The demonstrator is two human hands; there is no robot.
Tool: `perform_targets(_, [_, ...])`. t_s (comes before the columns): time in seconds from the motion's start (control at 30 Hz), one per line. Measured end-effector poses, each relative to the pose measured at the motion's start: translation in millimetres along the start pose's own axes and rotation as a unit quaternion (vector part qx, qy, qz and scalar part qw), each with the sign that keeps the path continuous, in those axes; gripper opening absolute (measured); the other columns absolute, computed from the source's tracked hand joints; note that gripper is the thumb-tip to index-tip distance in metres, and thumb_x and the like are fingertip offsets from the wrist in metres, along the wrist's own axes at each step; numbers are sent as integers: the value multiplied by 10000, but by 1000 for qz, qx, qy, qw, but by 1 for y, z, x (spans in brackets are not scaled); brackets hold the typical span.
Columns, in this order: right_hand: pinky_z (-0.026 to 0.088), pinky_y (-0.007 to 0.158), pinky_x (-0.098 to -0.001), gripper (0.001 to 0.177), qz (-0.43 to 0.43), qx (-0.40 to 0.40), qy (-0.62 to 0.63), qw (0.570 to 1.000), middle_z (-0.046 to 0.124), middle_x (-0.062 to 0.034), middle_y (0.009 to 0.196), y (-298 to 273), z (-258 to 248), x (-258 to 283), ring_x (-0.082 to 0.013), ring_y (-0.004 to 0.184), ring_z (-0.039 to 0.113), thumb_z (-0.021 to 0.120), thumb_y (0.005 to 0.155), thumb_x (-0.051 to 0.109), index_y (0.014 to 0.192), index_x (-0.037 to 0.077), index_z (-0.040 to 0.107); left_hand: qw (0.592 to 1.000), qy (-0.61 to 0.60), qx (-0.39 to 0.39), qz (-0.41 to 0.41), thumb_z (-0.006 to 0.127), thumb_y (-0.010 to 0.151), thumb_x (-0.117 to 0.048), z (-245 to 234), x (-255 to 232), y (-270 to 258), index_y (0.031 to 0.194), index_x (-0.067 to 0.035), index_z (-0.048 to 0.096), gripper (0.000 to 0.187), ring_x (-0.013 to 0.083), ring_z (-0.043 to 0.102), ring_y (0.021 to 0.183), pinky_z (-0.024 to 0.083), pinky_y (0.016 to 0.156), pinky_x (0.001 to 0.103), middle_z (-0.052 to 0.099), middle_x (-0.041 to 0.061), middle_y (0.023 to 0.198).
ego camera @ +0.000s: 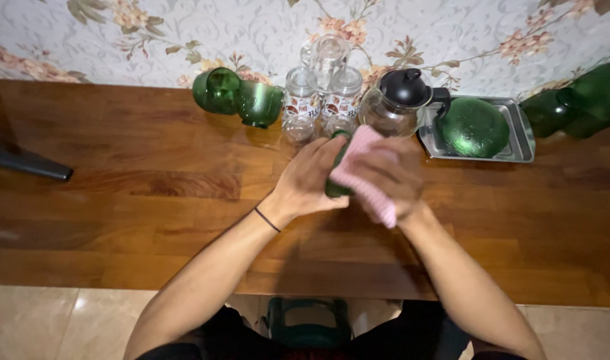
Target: The person wipes several green glass mugs and a green glass bowl with a pink cloth on a wooden table. The person handles each item one at a time, rotating them to wipe different sides, then places them back on the table or tray.
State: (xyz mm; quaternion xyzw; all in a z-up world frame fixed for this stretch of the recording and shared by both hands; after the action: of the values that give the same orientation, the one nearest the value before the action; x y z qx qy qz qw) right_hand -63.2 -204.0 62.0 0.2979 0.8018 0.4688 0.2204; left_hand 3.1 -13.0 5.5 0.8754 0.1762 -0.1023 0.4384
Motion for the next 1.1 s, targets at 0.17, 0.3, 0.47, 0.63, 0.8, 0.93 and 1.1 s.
perform_targets(0.17, [478,954,-430,234,-26,6,56,998,764,14,1108,5,-3,13,-254,1106,621,788,846,338,1004,168,818,999,21,-9,28,873,810,-397,-6,-4,11,1429,-29,394,864,399,563,1282,460,1148,476,544,207,1399])
perform_targets(0.3, [421,996,-444,285,-18,27,0,999,766,14,1172,4,-3,16,-293,1175,585,747,863,362,1039,159,841,979,-68,22,-193,935,643,-372,-17,-9,13,1457,-26,339,1066,362,595,1280,467,1122,441,583,195,1360])
perform_targets(0.47, [365,1058,-487,328,-7,40,-39,998,770,-16,1195,-4,0,15,-349,1238,573,727,871,356,1070,121,843,962,-155,-113,-194,999,608,-302,-17,-11,-1,1618,-36,158,1342,333,608,1349,500,1156,416,561,191,1462])
perform_targets(0.63, [368,1100,-494,370,27,14,-34,999,751,-71,1238,-12,7,11,-367,1270,567,682,949,389,1126,90,808,960,-180,-162,-141,961,650,-196,-11,-3,-7,1641,-81,176,1269,337,609,1387,485,1228,439,559,182,1473])
perform_targets(0.8, [390,1093,-465,777,131,-57,71,987,696,-113,1241,-6,12,10,-331,1210,572,242,1077,630,1193,33,726,974,-153,-60,-159,968,636,-315,-18,-5,-5,1540,-77,341,1125,322,614,1351,476,1210,415,584,137,1435])
perform_targets(0.93, [549,1048,-433,538,174,-23,124,977,707,-167,1296,0,7,11,-337,1195,660,452,1126,419,1260,-40,698,984,-144,5,-109,934,683,-309,-22,-12,6,1500,-98,446,975,301,627,1337,485,1212,417,617,94,1399])
perform_targets(1.1, [539,1053,-467,443,152,-26,135,979,708,-164,1234,-1,5,15,-367,1183,649,502,1066,352,1183,-22,709,997,-59,-32,29,897,750,-374,-25,-12,-1,1561,-67,326,1039,374,543,1338,463,1168,433,507,177,1469])
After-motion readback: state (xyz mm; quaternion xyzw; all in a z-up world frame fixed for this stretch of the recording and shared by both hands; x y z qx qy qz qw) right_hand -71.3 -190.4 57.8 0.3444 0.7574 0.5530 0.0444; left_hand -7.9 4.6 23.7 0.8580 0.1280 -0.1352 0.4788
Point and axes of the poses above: each hand's wrist, its own y-axis towards the middle knuckle, its own z-axis out of the palm, x = y × z, the point moved 1 cm from there along y, towards the middle knuckle
